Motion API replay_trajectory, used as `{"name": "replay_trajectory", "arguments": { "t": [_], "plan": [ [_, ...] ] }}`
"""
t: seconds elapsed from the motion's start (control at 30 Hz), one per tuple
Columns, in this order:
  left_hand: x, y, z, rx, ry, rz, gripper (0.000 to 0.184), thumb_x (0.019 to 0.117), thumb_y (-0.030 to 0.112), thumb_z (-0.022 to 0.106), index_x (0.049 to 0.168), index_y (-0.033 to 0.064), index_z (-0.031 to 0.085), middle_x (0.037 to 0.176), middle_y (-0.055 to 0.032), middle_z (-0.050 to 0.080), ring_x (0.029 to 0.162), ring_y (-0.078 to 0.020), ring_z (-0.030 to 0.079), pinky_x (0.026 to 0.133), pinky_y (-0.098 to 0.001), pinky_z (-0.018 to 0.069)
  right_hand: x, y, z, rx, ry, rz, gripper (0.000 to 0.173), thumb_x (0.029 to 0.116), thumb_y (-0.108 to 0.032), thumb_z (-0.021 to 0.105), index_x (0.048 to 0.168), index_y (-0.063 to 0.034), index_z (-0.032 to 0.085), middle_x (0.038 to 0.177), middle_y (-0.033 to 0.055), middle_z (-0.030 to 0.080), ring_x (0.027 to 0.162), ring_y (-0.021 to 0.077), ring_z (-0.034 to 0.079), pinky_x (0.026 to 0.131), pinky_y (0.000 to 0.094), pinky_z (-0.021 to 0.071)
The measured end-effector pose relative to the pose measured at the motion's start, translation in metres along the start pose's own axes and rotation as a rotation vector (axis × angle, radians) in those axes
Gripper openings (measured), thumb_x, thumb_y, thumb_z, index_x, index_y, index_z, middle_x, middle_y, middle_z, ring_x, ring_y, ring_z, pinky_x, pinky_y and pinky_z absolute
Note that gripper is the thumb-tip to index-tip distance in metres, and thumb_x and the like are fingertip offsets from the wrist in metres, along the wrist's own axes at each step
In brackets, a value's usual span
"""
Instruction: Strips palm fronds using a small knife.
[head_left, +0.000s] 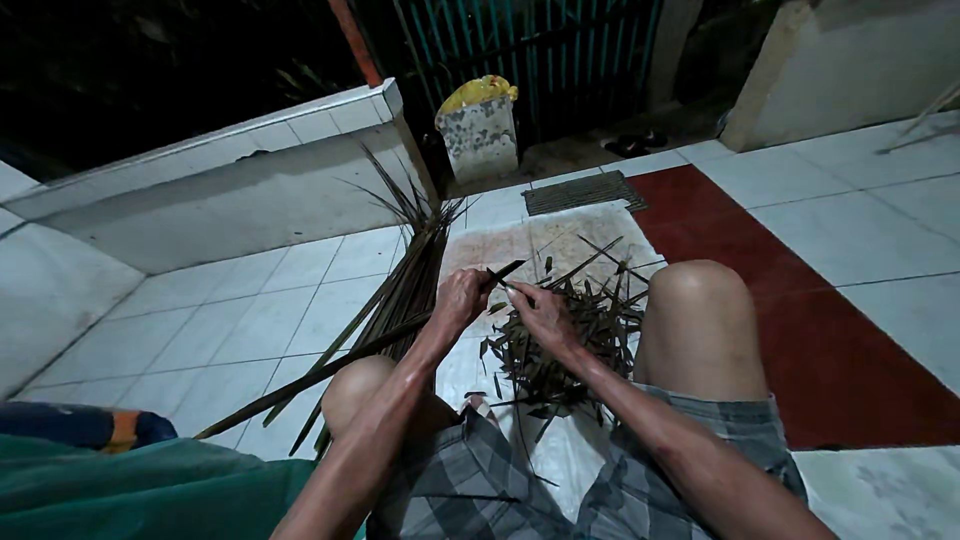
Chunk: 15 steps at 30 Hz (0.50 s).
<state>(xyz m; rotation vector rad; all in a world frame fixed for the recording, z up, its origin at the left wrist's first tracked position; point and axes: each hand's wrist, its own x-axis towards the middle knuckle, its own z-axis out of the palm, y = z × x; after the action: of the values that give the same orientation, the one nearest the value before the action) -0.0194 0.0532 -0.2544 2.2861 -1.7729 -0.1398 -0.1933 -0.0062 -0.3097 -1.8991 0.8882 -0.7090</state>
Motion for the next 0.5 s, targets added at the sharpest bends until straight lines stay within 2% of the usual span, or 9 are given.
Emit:
{"name": "replay_trajectory", "arguments": {
  "t": [0.13, 0.37, 0.5],
  "plan": [
    [-0.0005, 0.0013, 0.0004, 0.037, 0.005, -0.005, 0.026, 0.1025, 0.027, 0.061, 0.087, 0.0084, 0.072, 0.08, -0.0116, 0.069, 0.081, -0.0314, 0.069, 0.073, -0.0546, 0.0551, 0.0014, -0.0056, 0.0023, -0.036, 0.009, 0.045, 0.037, 0.1071, -0.044, 0.05, 0.131, -0.025, 0.071, 0.104, 0.0061, 0.075, 0.095, 0.0225, 0.07, 0.088, 0.0494, 0.0539],
    [-0.003, 0.0044, -0.0018, 0.024, 0.012, -0.036, 0.019, 0.1015, 0.025, 0.062, 0.103, 0.0147, 0.078, 0.091, -0.0101, 0.074, 0.089, -0.0311, 0.071, 0.08, -0.0568, 0.0556, 0.0094, -0.0007, 0.0027, -0.003, 0.019, 0.079, 0.037, 0.1065, -0.044, 0.052, 0.129, -0.0228, 0.072, 0.101, 0.0085, 0.075, 0.092, 0.0257, 0.069, 0.085, 0.0526, 0.0531],
    [-0.0002, 0.0014, -0.0038, 0.008, 0.021, -0.033, 0.021, 0.1022, 0.029, 0.062, 0.099, 0.0162, 0.078, 0.084, -0.0073, 0.073, 0.081, -0.0283, 0.07, 0.075, -0.0559, 0.0557, 0.0053, 0.0016, 0.0014, -0.028, 0.022, 0.078, 0.038, 0.1067, -0.045, 0.051, 0.13, -0.023, 0.072, 0.104, 0.008, 0.075, 0.095, 0.025, 0.07, 0.087, 0.051, 0.0536]
  ]
}}
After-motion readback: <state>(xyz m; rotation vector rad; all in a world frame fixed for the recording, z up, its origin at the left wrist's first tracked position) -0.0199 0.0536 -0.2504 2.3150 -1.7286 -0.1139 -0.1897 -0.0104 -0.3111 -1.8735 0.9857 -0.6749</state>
